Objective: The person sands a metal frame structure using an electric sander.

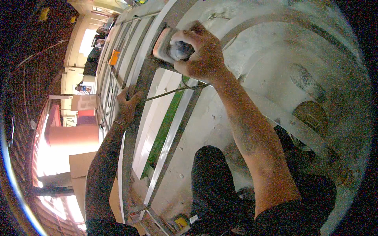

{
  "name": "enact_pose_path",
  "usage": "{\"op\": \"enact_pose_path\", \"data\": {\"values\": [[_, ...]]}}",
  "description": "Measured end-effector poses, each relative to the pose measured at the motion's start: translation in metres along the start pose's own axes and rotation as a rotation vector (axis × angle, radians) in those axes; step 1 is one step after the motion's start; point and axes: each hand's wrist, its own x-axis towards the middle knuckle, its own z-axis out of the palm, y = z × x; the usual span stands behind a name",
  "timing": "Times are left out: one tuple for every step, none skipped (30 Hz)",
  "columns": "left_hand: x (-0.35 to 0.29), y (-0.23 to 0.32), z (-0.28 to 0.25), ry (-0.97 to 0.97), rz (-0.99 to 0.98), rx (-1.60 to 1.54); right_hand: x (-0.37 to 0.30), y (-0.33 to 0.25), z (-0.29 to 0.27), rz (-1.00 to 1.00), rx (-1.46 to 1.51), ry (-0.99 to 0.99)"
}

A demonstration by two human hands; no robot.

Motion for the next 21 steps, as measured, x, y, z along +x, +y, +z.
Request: {"op": "enact_pose_path", "data": {"values": [[0.000, -0.001, 0.000, -0.014, -0.028, -0.018, -0.001, -0.001, 0.000, 0.001, -0.002, 0.001], [0.000, -0.001, 0.000, -0.028, -0.056, -0.036, -0.002, -0.002, 0.000, -0.008, 0.000, -0.001], [0.000, 0.000, 0.001, -0.030, -0.057, -0.037, -0.003, -0.002, -0.001, -0.016, 0.000, -0.005], [0.000, 0.001, 0.001, -0.020, -0.044, -0.027, -0.003, 0.002, -0.002, -0.014, -0.002, -0.007], [0.000, 0.002, 0.002, -0.010, -0.031, -0.017, -0.001, 0.008, -0.002, -0.028, -0.032, 0.018], [0.000, 0.002, 0.002, -0.009, -0.032, -0.017, 0.002, 0.010, -0.002, -0.043, -0.059, 0.044], [0.000, 0.001, 0.001, -0.011, -0.041, 0.005, 0.002, 0.010, -0.002, -0.043, -0.058, 0.044], [0.000, 0.002, 0.001, -0.013, -0.051, 0.027, 0.003, 0.011, -0.003, -0.019, -0.056, 0.039], [0.000, 0.001, 0.001, -0.013, -0.050, 0.028, 0.004, 0.010, -0.003, 0.006, -0.053, 0.035], [0.000, 0.000, 0.001, -0.004, -0.028, -0.004, 0.003, 0.007, -0.001, 0.006, -0.052, 0.036], [0.000, -0.001, 0.001, 0.005, -0.005, -0.035, 0.000, 0.003, 0.001, -0.004, -0.031, 0.021], [0.000, -0.002, 0.001, 0.003, -0.004, -0.036, -0.002, 0.000, 0.001, -0.014, -0.015, 0.005], [0.001, -0.002, 0.001, 0.002, -0.002, -0.022, -0.003, -0.002, 0.001, -0.007, -0.025, -0.017], [0.001, -0.003, 0.000, 0.002, -0.001, -0.008, -0.002, -0.001, 0.000, -0.007, -0.026, -0.017], [0.000, 0.003, 0.001, -0.001, -0.002, -0.011, -0.001, 0.002, -0.001, -0.012, -0.034, -0.008], [0.000, 0.009, 0.001, -0.008, -0.030, 0.032, -0.001, 0.005, -0.003, -0.018, -0.042, 0.001], [0.000, 0.014, 0.002, -0.014, -0.058, 0.074, 0.000, 0.008, -0.005, -0.016, -0.044, -0.001], [-0.001, 0.010, 0.000, -0.008, -0.060, 0.079, 0.003, 0.008, -0.003, -0.005, -0.042, 0.027], [-0.001, 0.004, 0.000, 0.004, -0.052, 0.038, 0.005, 0.007, -0.001, 0.007, -0.038, 0.055], [-0.002, 0.000, -0.002, 0.016, -0.044, -0.003, 0.005, 0.005, 0.001, 0.004, -0.030, 0.056], [-0.001, -0.001, 0.000, 0.018, -0.043, -0.002, 0.004, 0.003, 0.001, 0.004, -0.032, 0.049]]}}
